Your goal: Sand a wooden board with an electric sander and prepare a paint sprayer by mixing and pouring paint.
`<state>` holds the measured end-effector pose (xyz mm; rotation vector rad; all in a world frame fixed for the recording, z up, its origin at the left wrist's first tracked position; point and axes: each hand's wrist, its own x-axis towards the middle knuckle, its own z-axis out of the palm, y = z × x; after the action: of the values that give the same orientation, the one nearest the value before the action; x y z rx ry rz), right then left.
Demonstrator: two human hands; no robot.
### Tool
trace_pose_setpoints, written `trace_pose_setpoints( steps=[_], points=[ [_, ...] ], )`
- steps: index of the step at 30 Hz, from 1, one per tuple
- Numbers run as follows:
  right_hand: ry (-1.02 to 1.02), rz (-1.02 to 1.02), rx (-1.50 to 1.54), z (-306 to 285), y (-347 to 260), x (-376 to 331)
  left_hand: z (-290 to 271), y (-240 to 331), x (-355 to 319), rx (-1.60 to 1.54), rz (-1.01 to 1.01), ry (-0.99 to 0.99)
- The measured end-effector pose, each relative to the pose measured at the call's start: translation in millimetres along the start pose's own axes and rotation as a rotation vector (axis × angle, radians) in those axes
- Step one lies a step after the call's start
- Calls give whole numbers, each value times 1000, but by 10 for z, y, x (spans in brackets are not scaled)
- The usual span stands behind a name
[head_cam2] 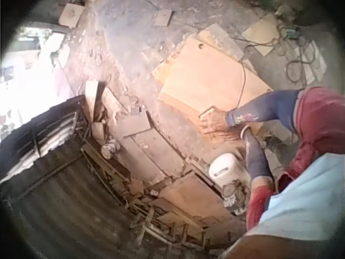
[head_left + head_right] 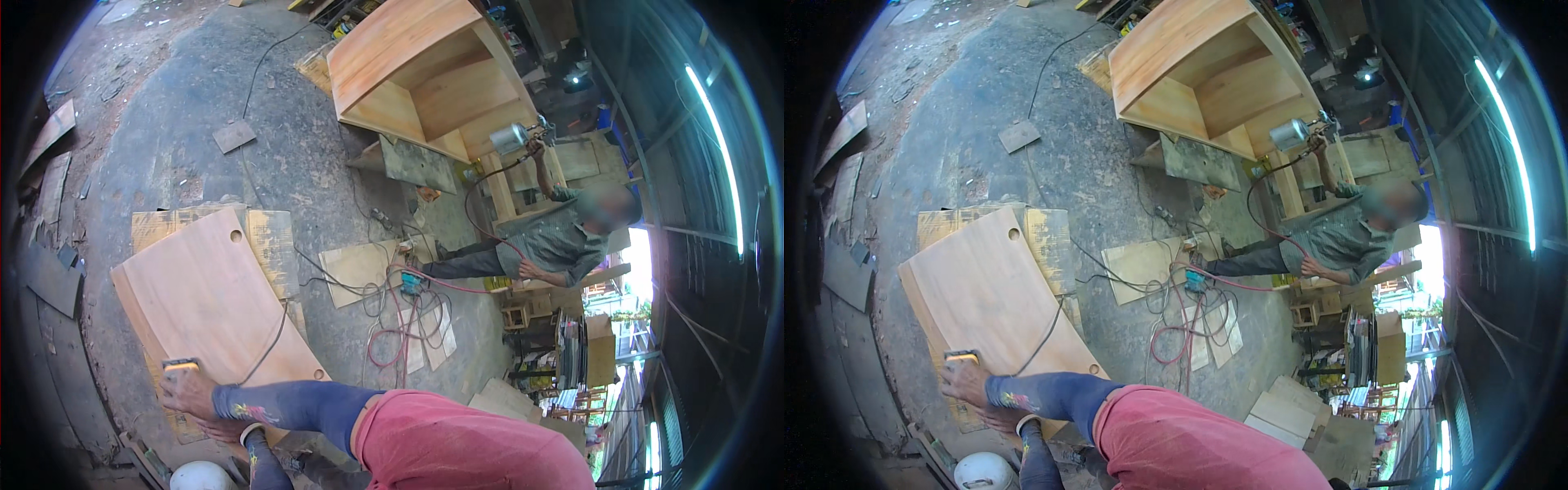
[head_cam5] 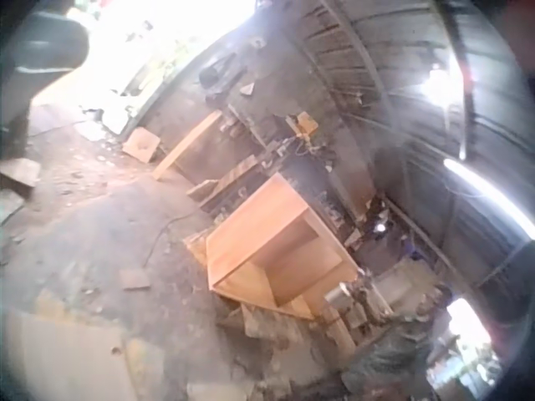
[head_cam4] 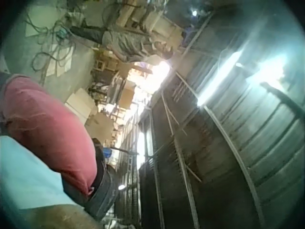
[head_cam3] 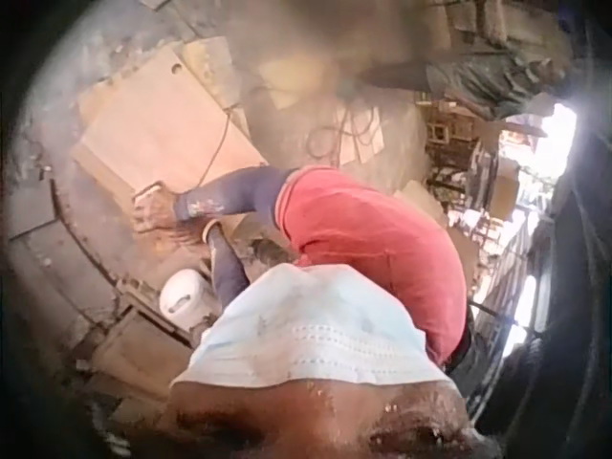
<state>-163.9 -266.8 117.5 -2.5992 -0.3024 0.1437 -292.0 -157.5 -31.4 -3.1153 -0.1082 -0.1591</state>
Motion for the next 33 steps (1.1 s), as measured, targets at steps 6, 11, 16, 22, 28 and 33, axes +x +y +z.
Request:
trace_pose_setpoints(
  steps=[6, 11, 16, 22, 28, 33],
  points=[
    [431, 356, -25, -625, 1401, 1099, -60, 137, -101, -160, 50, -45],
    [341, 467, 43, -913, 1438, 965, -111, 33, -22, -159, -6, -15],
    [144, 347, 35, -392, 594, -732, -1, -47, -89, -113, -16, 4],
    [289, 426, 0, -588, 1060, -333, -127, 25, -94, -142, -8, 10],
    [306, 571, 11, -1239, 1965, 1181, -85, 64, -102, -92, -8, 4],
    [315, 478, -9, -436, 1701, 449, -168, 307, -74, -135, 27, -11]
  ],
)
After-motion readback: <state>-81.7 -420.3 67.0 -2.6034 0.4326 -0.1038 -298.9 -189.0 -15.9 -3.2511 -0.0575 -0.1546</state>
